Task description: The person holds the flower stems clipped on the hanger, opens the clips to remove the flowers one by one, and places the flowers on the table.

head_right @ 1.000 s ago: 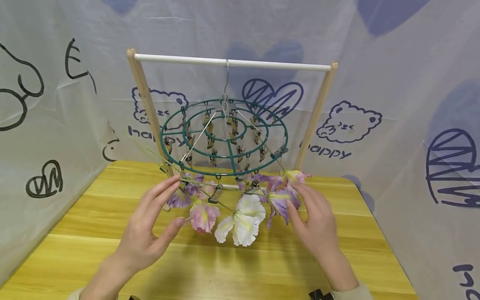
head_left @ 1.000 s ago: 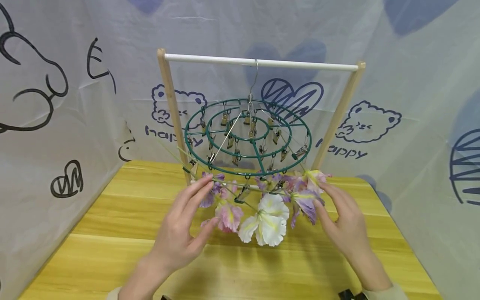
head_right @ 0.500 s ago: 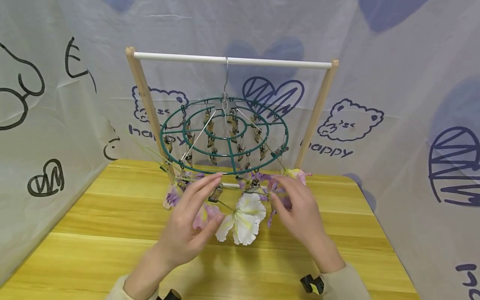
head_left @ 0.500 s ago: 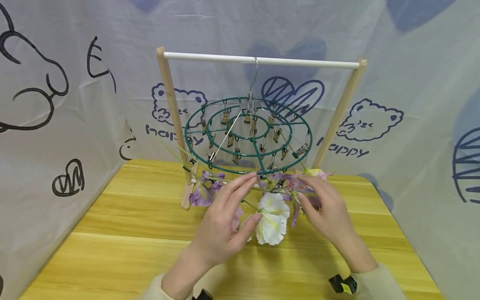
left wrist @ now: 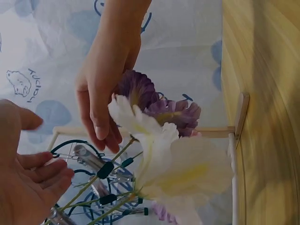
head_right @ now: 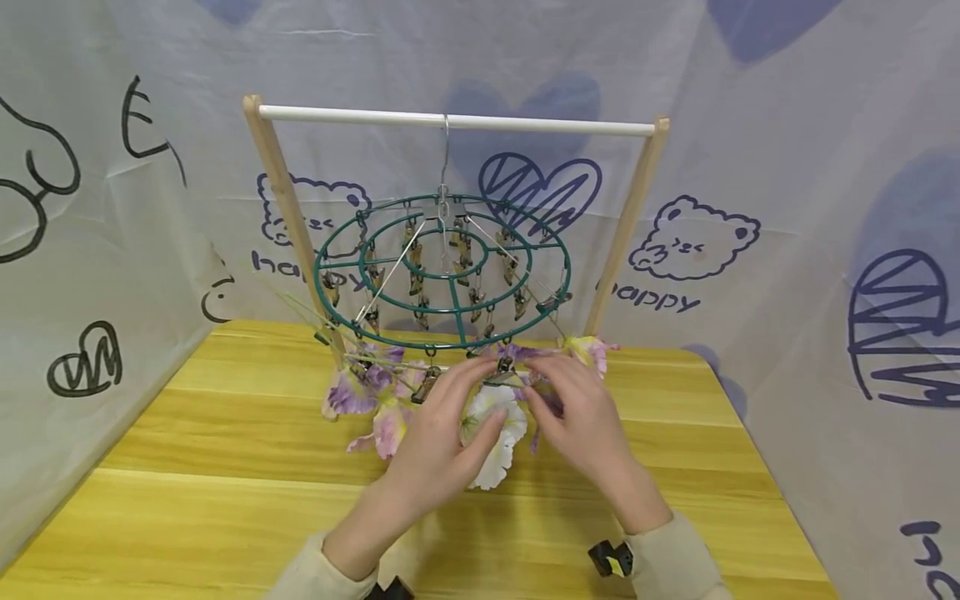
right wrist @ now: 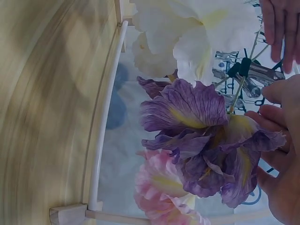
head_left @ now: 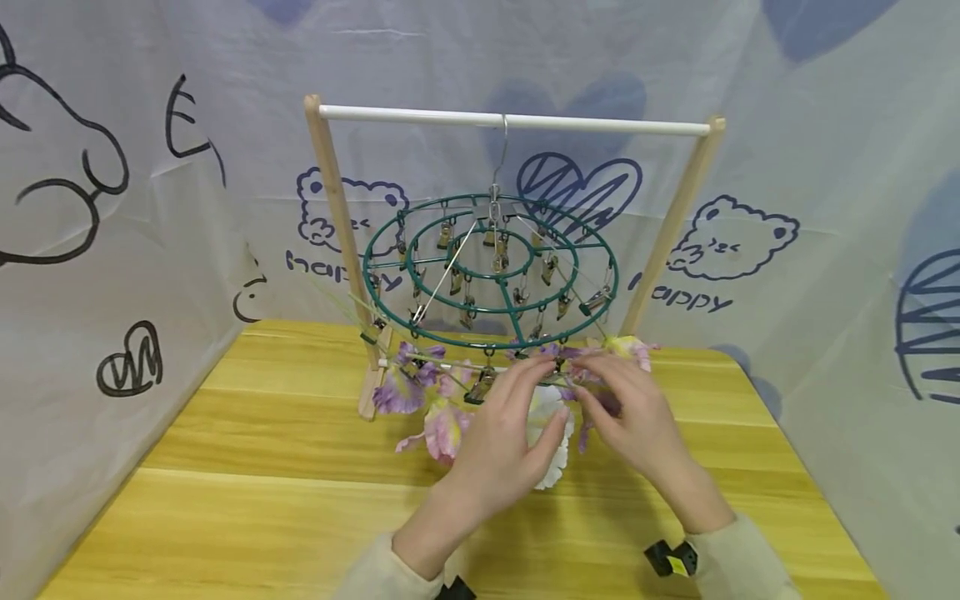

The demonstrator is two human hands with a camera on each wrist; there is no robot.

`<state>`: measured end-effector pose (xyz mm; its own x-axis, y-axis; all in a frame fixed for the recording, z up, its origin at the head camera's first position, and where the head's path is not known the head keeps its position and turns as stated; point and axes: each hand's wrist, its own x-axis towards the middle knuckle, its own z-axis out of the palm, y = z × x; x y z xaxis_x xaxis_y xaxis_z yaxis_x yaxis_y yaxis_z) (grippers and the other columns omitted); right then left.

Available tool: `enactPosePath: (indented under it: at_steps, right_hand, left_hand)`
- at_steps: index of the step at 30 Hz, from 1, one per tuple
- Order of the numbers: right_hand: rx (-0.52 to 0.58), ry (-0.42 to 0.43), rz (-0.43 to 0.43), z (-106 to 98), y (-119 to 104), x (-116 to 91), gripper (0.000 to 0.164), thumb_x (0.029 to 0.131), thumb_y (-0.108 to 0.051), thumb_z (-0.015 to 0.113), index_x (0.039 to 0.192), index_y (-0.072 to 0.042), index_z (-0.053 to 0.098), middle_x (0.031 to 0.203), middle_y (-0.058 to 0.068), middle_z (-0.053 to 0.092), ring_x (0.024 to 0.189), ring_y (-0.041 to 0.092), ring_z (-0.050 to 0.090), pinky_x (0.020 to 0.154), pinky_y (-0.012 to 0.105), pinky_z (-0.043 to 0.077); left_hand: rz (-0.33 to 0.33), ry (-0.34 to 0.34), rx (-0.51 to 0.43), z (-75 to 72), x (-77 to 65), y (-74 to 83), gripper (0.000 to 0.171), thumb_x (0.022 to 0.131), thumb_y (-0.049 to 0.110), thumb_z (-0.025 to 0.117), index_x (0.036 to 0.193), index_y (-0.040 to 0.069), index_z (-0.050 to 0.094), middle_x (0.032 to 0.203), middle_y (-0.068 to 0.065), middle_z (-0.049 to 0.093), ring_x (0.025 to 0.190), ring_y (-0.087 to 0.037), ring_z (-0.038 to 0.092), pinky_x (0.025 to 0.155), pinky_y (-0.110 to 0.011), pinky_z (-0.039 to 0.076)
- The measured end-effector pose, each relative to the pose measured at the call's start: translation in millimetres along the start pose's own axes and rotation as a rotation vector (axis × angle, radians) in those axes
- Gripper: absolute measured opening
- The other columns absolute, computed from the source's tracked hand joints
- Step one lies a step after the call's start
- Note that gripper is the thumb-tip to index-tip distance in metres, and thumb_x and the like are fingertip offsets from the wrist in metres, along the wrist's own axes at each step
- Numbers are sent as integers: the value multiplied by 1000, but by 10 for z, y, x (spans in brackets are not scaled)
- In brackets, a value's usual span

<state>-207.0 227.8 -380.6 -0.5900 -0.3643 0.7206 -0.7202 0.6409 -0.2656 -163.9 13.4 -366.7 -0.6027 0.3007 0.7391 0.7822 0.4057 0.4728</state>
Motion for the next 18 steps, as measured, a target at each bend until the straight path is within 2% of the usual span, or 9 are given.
enactPosePath:
  at_steps: [3, 9, 12, 18]
  right_hand:
    - [7, -11, -8, 16, 13, 9, 37, 87, -1, 81, 123, -4, 72, 126, 11, 72, 121, 36, 65, 111, 49, 48]
    - [-12, -6, -53, 70, 37, 18, 33, 86, 1, 81, 117, 0, 73, 120, 14, 75, 118, 39, 67, 106, 56, 50]
    - [-15, -3, -55, 86, 45, 10, 31, 85, 0, 82, 115, 1, 74, 118, 15, 75, 116, 39, 67, 107, 55, 49]
    - [5, 0, -43, 94, 64, -1, 25, 87, 0, 81, 112, -1, 76, 115, 12, 76, 113, 37, 68, 108, 55, 48]
  left_hand:
    - [-55, 10, 20, 70, 40, -7, 47, 100, 12, 68, 141, -5, 53, 147, -16, 55, 140, -30, 50, 120, -40, 41]
    - [-60, 19, 124, 158, 145, -43, 44, 99, 7, 68, 139, -6, 55, 143, -17, 59, 132, -29, 57, 114, -36, 47]
    - [-80, 6, 157, 173, 194, -52, 42, 100, 6, 68, 138, -6, 55, 138, -18, 62, 125, -31, 61, 108, -37, 53]
    - [-185, -55, 188, 165, 294, -68, 36, 101, 11, 68, 133, -5, 61, 124, -19, 69, 107, -32, 67, 88, -38, 63]
